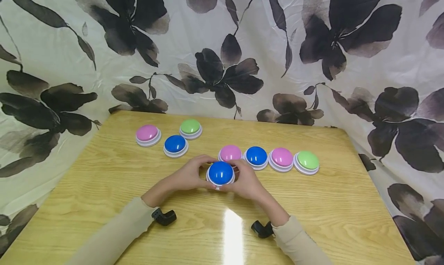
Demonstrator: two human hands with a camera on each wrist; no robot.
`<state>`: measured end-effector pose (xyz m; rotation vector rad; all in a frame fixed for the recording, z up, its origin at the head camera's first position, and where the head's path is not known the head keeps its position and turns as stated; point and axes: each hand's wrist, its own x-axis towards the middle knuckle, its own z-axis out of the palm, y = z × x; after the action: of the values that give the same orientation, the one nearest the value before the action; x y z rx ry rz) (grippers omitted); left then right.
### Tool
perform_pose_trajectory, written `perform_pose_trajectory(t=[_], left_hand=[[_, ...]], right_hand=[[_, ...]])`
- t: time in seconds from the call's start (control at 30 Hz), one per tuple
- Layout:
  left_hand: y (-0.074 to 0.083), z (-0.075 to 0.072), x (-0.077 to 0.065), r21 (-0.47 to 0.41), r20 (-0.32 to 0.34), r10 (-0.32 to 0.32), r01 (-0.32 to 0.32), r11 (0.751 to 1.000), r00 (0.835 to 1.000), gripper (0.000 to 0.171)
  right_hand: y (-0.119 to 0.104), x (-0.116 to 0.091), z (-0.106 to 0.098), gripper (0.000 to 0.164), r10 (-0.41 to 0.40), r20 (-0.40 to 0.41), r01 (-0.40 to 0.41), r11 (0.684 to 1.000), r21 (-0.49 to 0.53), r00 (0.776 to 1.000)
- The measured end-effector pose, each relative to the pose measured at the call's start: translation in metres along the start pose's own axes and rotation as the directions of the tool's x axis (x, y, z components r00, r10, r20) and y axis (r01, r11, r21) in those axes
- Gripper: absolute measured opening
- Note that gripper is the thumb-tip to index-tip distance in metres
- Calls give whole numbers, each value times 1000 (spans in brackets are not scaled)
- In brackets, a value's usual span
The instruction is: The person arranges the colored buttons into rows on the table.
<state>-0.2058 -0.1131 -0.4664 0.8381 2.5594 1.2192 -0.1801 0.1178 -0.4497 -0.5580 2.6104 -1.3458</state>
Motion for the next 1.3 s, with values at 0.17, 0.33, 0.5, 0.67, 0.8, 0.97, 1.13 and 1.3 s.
perform_pose_trajectory(t=[0.17, 0.33, 0.5, 0.67, 0.8, 0.97, 1.13, 1.3], left_hand=[[1, 5, 5, 16, 13, 22, -22, 1000, 1000, 80], [2, 9, 8, 22, 22, 26, -27, 999, 999, 80], [2, 13, 12, 34, 31, 31, -32, 999, 999, 81], [2, 16, 14, 28, 31, 45, -46, 999, 999, 80], [2, 18, 16, 21, 33, 60, -61, 998, 998, 79], [3, 20, 18, 23, 30, 88, -89, 996, 996, 80], [2, 22, 18, 30, 27, 94, -95, 995, 995, 79], [3, 23, 17, 30, 34, 78, -79, 996, 996, 78]], right_hand=[[4, -3, -4, 77, -9, 4, 9, 1000, -3, 1000], [8, -4, -7, 77, -10, 13, 10, 1000, -8, 1000], [13, -6, -10, 78, 2, 16, -2, 1000, -30, 1000], [16, -7, -10, 77, 4, 22, -4, 1000, -13, 1000], [20, -6, -10, 77, -6, 30, 6, 1000, 9, 1000], [23, -7, -10, 78, 17, 38, -18, 1000, 6, 999], [24, -7, -11, 76, 10, 40, -10, 1000, -2, 999], [24, -8, -11, 74, -6, 41, 6, 1000, -3, 999]])
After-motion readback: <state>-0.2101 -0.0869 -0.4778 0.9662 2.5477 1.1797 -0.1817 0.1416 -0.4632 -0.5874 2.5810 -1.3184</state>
